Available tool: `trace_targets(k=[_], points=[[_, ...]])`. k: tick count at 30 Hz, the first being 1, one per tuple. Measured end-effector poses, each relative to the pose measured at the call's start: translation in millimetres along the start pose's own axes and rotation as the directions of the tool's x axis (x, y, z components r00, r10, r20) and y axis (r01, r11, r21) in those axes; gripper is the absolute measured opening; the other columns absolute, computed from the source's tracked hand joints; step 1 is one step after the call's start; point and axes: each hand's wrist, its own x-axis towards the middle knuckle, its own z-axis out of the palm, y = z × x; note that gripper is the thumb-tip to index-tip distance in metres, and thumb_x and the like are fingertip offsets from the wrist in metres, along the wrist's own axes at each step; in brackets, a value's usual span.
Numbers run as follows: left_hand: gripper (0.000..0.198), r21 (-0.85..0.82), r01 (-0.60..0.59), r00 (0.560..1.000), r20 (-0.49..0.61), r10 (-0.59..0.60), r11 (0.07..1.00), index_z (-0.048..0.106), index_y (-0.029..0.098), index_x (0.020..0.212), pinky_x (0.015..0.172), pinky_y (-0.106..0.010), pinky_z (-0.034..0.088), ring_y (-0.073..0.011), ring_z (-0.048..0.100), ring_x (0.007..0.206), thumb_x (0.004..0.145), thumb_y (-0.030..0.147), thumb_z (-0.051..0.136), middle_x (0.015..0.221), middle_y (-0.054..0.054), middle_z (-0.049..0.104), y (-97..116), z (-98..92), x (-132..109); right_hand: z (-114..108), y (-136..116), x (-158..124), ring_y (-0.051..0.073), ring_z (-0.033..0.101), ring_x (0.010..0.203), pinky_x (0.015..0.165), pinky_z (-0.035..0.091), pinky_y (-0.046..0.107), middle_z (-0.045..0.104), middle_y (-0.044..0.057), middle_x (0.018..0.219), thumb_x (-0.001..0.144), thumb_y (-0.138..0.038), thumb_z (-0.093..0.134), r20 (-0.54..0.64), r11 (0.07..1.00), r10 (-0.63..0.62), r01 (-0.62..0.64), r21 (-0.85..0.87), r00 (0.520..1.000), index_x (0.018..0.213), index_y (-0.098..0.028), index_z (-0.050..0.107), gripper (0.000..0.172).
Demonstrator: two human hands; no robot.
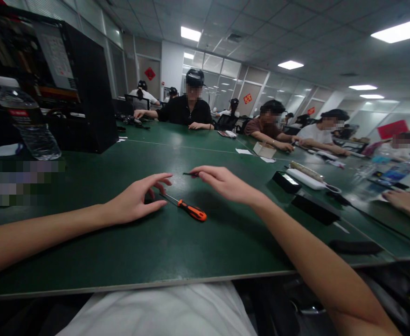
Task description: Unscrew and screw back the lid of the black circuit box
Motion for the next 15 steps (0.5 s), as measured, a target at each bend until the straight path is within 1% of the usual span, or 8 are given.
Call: trace_targets(k=[2,3,5,6,8,11,13,15], points=[[0.056,0.035,-0.028,0.998,0.063,0.026,0.999,0.052,0.021,0.141,0.081,-0.032,0.055,-0.0219,0.066,0.1,0.088,0.027,0.068,0.126,-0.011,0.065,-1.6,0.5,0.1,-32.2,39.2,-5.6,0.025,0.062,0.118,0.104,0.046,0.041,0.068,0.008,0.128,0.103,-0.042,0.043,-0.14,0.957,0.106,-0.139,-0.256,0.984,0.126,-0.021,0.067,0.039],[0.047,0.052,-0.056,0.993,0.103,0.05,0.997,0.058,0.021,0.135,0.087,-0.033,0.054,-0.0227,0.065,0.104,0.089,0.026,0.066,0.126,-0.011,0.065,-2.0,0.3,0.0,-49.6,59.9,-12.2,0.026,0.062,0.117,0.102,0.046,0.04,0.068,0.01,0.127,0.102,-0.039,0.045,-0.217,0.877,0.21,-0.282,-0.39,0.953,0.124,-0.02,0.068,0.038],[0.033,0.073,-0.117,0.978,0.181,0.103,0.99,0.065,0.02,0.124,0.099,-0.036,0.05,-0.0239,0.063,0.113,0.091,0.023,0.063,0.128,-0.011,0.063,-2.2,-0.6,-0.6,-82.9,98.3,-32.7,0.026,0.061,0.118,0.099,0.044,0.035,0.068,0.011,0.129,0.099,-0.032,0.051,-0.359,0.591,0.48,-0.598,-0.541,0.8,0.127,-0.02,0.068,0.035],[0.03,0.078,-0.141,0.97,0.211,0.122,0.987,0.067,0.02,0.121,0.103,-0.036,0.048,-0.0244,0.062,0.116,0.091,0.022,0.063,0.13,-0.011,0.063,-2.0,-1.0,-1.1,-97.2,114.5,-45.5,0.03,0.061,0.117,0.096,0.044,0.037,0.067,0.016,0.129,0.098,-0.029,0.052,-0.413,0.5,0.542,-0.676,-0.541,0.732,0.126,-0.016,0.069,0.035],[0.031,0.079,-0.164,0.961,0.24,0.141,0.983,0.068,0.021,0.121,0.106,-0.037,0.047,-0.0252,0.061,0.12,0.091,0.02,0.063,0.132,-0.011,0.061,-1.7,-1.6,-2.1,-118.4,139.1,-72.3,0.036,0.063,0.11,0.087,0.043,0.042,0.068,0.027,0.121,0.097,-0.029,0.054,-0.481,0.369,0.618,-0.769,-0.522,0.622,0.121,-0.007,0.072,0.037],[0.034,0.068,-0.171,0.959,0.239,0.15,0.983,0.068,0.022,0.124,0.105,-0.037,0.048,-0.0253,0.062,0.119,0.091,0.02,0.064,0.132,-0.011,0.062,-1.8,-1.4,-2.8,-131.4,160.7,-103.4,0.035,0.064,0.097,0.078,0.041,0.041,0.069,0.03,0.113,0.095,-0.028,0.057,-0.526,0.251,0.685,-0.841,-0.48,0.504,0.115,-0.005,0.074,0.035],[0.034,0.059,-0.173,0.96,0.234,0.155,0.983,0.068,0.022,0.125,0.104,-0.037,0.048,-0.0251,0.062,0.118,0.091,0.02,0.064,0.132,-0.011,0.062,-2.0,-1.0,-2.8,-132.6,169.9,-113.7,0.033,0.065,0.091,0.075,0.041,0.039,0.07,0.028,0.111,0.094,-0.03,0.059,-0.529,0.218,0.712,-0.861,-0.46,0.463,0.114,-0.007,0.075,0.034],[0.034,0.056,-0.176,0.96,0.232,0.159,0.983,0.068,0.021,0.125,0.104,-0.036,0.049,-0.0251,0.062,0.118,0.091,0.019,0.064,0.132,-0.011,0.062,-2.1,-0.9,-2.7,-133.2,177.7,-117.1,0.032,0.065,0.088,0.073,0.042,0.039,0.071,0.026,0.11,0.093,-0.034,0.06,-0.52,0.216,0.726,-0.866,-0.45,0.451,0.113,-0.01,0.076,0.035]])
